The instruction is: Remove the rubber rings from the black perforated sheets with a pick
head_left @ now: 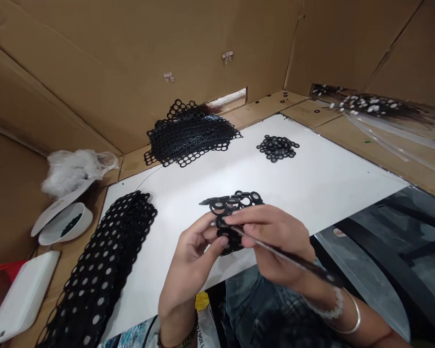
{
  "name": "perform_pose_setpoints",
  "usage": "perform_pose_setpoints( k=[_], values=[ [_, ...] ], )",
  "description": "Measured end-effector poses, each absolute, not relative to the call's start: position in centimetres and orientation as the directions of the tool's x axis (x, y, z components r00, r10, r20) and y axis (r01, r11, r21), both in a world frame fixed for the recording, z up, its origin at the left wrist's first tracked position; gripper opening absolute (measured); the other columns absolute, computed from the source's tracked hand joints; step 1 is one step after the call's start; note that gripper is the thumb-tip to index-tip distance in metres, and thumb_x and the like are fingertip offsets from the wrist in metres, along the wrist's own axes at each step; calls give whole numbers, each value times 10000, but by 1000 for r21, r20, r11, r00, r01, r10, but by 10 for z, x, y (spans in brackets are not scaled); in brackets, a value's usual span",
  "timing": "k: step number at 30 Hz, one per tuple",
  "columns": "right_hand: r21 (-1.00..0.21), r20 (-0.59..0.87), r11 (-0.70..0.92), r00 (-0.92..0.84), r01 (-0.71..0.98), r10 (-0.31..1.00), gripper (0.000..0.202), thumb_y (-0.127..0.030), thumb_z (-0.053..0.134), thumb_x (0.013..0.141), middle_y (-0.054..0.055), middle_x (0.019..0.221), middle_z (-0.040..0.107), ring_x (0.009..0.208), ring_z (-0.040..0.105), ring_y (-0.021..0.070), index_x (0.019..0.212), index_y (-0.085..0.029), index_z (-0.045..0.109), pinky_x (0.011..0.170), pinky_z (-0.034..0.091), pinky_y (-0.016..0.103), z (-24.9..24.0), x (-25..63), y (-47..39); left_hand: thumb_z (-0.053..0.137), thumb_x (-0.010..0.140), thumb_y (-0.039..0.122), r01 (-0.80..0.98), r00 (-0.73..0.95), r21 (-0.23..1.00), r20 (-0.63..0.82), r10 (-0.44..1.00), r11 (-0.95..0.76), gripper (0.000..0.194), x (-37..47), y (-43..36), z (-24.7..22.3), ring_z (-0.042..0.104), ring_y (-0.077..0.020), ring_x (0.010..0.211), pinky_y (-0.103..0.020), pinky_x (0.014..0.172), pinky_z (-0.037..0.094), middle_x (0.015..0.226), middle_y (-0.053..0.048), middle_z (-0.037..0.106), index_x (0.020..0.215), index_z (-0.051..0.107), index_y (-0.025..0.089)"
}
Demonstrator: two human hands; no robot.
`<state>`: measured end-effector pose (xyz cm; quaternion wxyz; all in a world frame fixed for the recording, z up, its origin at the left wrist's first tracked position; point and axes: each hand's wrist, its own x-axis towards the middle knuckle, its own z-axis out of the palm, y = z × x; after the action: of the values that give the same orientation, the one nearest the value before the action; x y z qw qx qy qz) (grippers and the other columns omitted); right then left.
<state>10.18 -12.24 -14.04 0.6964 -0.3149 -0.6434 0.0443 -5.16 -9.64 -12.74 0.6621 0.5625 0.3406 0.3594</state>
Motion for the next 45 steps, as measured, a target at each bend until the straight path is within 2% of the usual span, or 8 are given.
perform_pose_setpoints(
  k=[3, 6, 11, 22, 29, 35, 41, 45],
  values=[
    [-350, 927, 787, 67, 509, 369, 120, -39, 602, 794, 85, 867, 720, 883, 675, 180, 786, -158, 602, 749, 612, 321, -139, 101, -126, 644, 848, 144, -154, 484, 983, -13, 875, 100, 354, -54, -99, -123, 650, -91, 722, -156, 719, 507, 896, 15, 751, 1165, 659, 299],
    [-323, 933, 745, 63, 584, 355, 86, -102, 639, 808, 65, 844, 695, 864, 647, 169, 760, -165, 605, 782, 606, 334, -140, 103, -129, 616, 868, 141, -189, 470, 979, 17, 882, 82, 356, -56, -99, -120, 667, -95, 816, -161, 805, 502, 963, 26, 748, 1173, 655, 319],
    [-361, 925, 776, 96, 518, 367, 102, -56, 606, 806, 69, 884, 658, 885, 633, 183, 815, -158, 609, 769, 602, 359, -147, 106, -128, 579, 887, 126, -190, 448, 981, 50, 893, 41, 356, -58, -97, -120, 660, -159, 996, -206, 863, 498, 1066, -6, 734, 1193, 644, 295],
    [-385, 923, 808, 158, 446, 352, 122, -35, 552, 804, 72, 827, 649, 842, 669, 185, 815, -149, 594, 803, 594, 394, -147, 99, -124, 569, 892, 125, -204, 481, 978, 58, 875, 48, 366, -59, -91, -124, 633, -202, 1073, -277, 895, 502, 1125, -28, 716, 1210, 632, 295],
    [-405, 912, 764, 163, 502, 377, 120, -81, 550, 837, 42, 802, 676, 832, 683, 160, 807, -192, 585, 799, 589, 359, -146, 97, -125, 579, 888, 136, -203, 475, 977, 38, 879, 67, 351, -60, -91, -124, 663, -150, 910, -239, 851, 499, 1000, -13, 739, 1201, 635, 285],
    [-353, 910, 686, 63, 636, 410, 143, -128, 512, 892, 38, 940, 741, 970, 687, 163, 777, -205, 551, 1042, 417, 473, -142, 94, -124, 627, 863, 171, -130, 463, 987, -26, 886, 97, 400, -59, -94, -123, 600, -84, 650, -154, 653, 484, 736, 35, 691, 1244, 606, 292],
    [-594, 802, 735, 317, 327, 506, 250, 2, 487, 829, -22, 740, 706, 815, 728, 160, 888, -226, 572, 961, 521, 430, -147, 100, -111, 646, 843, 252, 156, 412, 987, -90, 907, 27, 351, -54, -91, -129, 602, -136, 701, -204, 704, 480, 651, 28, 641, 1194, 651, 258],
    [-674, 689, 720, 493, 165, 532, 148, -70, 531, 860, -32, 708, 682, 698, 724, 152, 815, -210, 543, 951, 527, 431, -141, 114, -102, 675, 800, 320, 242, 362, 970, -67, 930, -25, 346, -54, -84, -132, 652, -221, 771, -292, 782, 512, 608, -2, 642, 1133, 699, 232]
  ],
)
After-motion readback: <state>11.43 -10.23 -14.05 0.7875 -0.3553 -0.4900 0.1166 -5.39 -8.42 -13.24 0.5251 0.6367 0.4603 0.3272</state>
